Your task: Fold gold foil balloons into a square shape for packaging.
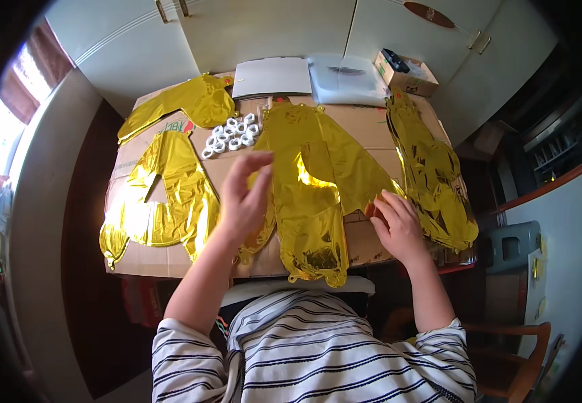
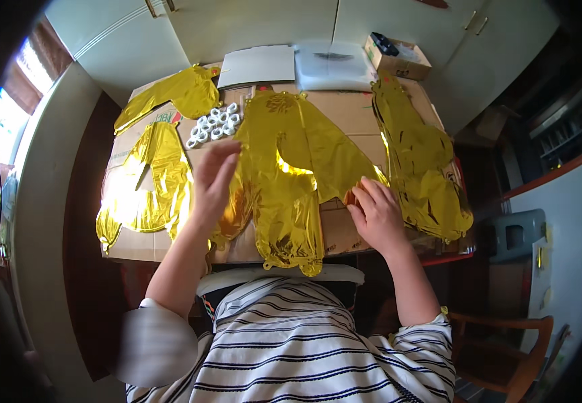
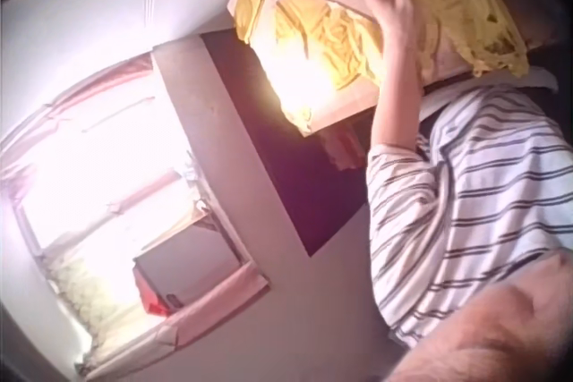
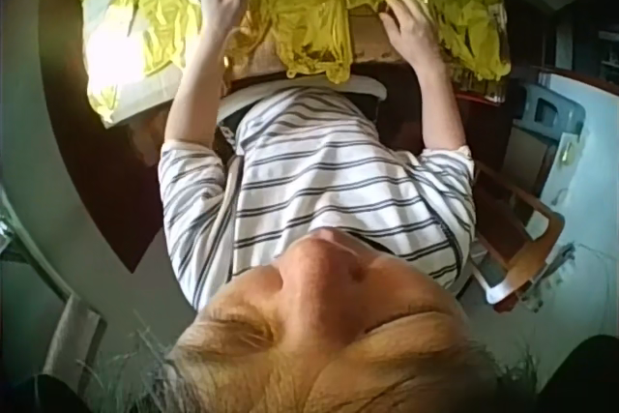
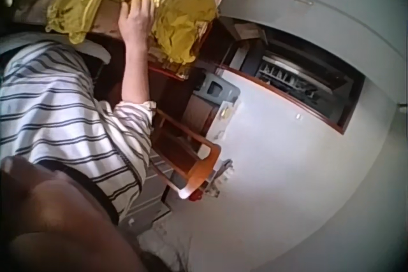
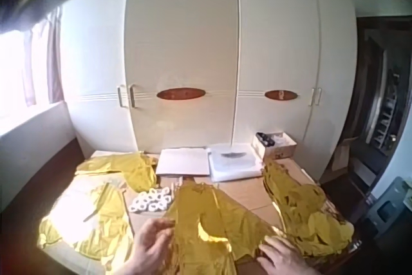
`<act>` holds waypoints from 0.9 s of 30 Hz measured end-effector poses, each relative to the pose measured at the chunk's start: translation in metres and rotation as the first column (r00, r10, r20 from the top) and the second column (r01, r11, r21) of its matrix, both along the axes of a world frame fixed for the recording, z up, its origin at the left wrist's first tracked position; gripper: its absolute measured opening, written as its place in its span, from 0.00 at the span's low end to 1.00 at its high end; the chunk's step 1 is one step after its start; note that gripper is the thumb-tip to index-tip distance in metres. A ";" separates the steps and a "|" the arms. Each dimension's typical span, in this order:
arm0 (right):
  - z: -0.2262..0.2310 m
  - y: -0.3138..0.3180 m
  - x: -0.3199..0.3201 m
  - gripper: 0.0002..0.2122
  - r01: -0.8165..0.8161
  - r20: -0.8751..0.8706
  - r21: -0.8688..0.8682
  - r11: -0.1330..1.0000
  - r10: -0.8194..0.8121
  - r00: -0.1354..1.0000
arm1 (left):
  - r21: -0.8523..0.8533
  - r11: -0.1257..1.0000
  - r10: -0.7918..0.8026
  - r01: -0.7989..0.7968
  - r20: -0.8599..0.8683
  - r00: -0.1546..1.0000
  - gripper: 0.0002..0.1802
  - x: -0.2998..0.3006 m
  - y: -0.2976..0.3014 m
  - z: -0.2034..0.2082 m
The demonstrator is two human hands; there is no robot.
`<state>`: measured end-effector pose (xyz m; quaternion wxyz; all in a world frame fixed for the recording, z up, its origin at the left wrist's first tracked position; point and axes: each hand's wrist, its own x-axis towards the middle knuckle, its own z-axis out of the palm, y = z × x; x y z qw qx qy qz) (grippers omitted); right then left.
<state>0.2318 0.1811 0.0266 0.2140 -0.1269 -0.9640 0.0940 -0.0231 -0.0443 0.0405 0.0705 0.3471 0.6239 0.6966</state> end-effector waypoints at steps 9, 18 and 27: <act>0.017 -0.055 -0.001 0.19 -0.349 0.000 -0.015 0.937 0.349 0.937 | -0.613 0.743 -0.068 -0.269 -0.469 0.880 0.20 0.022 -0.107 -0.011; -0.002 -0.052 0.002 0.19 -0.305 0.108 0.054 0.951 0.298 0.948 | -0.677 0.634 -0.115 -0.374 -0.561 0.820 0.28 0.024 -0.115 -0.021; -0.002 -0.069 0.021 0.19 -0.218 0.106 0.057 0.974 0.212 0.972 | -0.715 0.627 -0.257 -0.310 -0.565 0.784 0.30 0.029 -0.116 -0.010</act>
